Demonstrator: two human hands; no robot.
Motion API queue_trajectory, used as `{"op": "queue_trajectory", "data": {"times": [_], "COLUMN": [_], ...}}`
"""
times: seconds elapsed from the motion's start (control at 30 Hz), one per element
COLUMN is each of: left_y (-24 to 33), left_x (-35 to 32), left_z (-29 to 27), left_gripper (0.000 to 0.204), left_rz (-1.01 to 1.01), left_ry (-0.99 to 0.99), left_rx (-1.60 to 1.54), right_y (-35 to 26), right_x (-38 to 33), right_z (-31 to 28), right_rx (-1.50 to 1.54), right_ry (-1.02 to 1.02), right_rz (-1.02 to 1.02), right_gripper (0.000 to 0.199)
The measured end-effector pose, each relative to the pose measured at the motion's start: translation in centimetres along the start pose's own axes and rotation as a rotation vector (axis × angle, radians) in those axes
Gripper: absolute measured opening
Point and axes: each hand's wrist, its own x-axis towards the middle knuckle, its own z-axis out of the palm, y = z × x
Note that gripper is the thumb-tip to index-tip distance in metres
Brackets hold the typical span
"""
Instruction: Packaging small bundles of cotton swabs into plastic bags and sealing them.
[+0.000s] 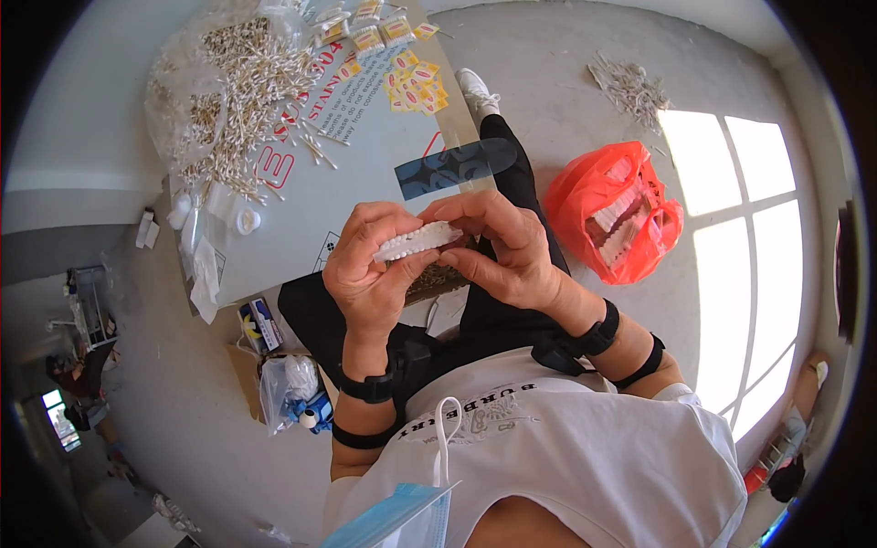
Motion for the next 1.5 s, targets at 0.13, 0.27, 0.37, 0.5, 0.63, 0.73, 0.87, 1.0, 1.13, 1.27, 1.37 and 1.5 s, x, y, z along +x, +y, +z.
{"op": "queue_trajectory", "data": {"times": [0.13,0.27,0.37,0.5,0.63,0.73,0.87,1.0,1.13,1.27,1.37,1.5], "left_y": [0.7,0.6,0.9,1.5,1.5,1.3,1.6,2.2,1.8,1.3,1.4,1.9], "left_x": [0.3,0.3,0.6,1.0,1.0,0.9,0.9,1.2,1.3,1.2,1.4,1.6], "left_z": [0.0,-0.1,0.0,0.0,0.0,0.1,0.4,0.2,-0.5,-0.8,-0.9,-0.8], "left_gripper": [0.029,0.029,0.029,0.034,0.035,0.033,0.032,0.033,0.036,0.035,0.034,0.038], "left_rz": [0.049,0.100,0.142,0.117,0.171,0.193,0.224,0.113,0.201,0.224,0.224,0.140], "left_ry": [0.009,0.016,0.003,-0.034,-0.063,-0.066,-0.083,-0.075,-0.109,-0.114,-0.143,-0.134], "left_rx": [0.039,0.029,0.061,0.063,0.102,0.110,0.156,0.093,0.107,0.128,0.108,0.037], "right_y": [-1.1,-0.9,0.2,-0.4,-0.5,-0.5,0.0,0.2,0.1,0.1,-0.1,0.2], "right_x": [0.1,0.3,0.5,0.8,0.8,0.8,0.6,0.5,0.8,0.7,0.8,0.8], "right_z": [-0.5,-0.3,-0.4,-0.2,0.0,0.2,0.3,0.1,-0.2,-0.2,-0.1,-0.2], "right_rx": [-0.137,-0.195,-0.205,-0.205,-0.212,-0.182,-0.165,-0.174,-0.174,-0.192,-0.179,-0.160], "right_ry": [-0.091,-0.093,-0.082,-0.074,-0.067,-0.066,-0.056,-0.055,-0.057,-0.082,-0.075,-0.058], "right_rz": [0.008,0.076,-0.030,-0.089,-0.088,-0.080,-0.065,-0.045,-0.065,-0.077,-0.061,-0.056], "right_gripper": [0.038,0.044,0.040,0.033,0.033,0.032,0.033,0.034,0.034,0.035,0.034,0.035]}}
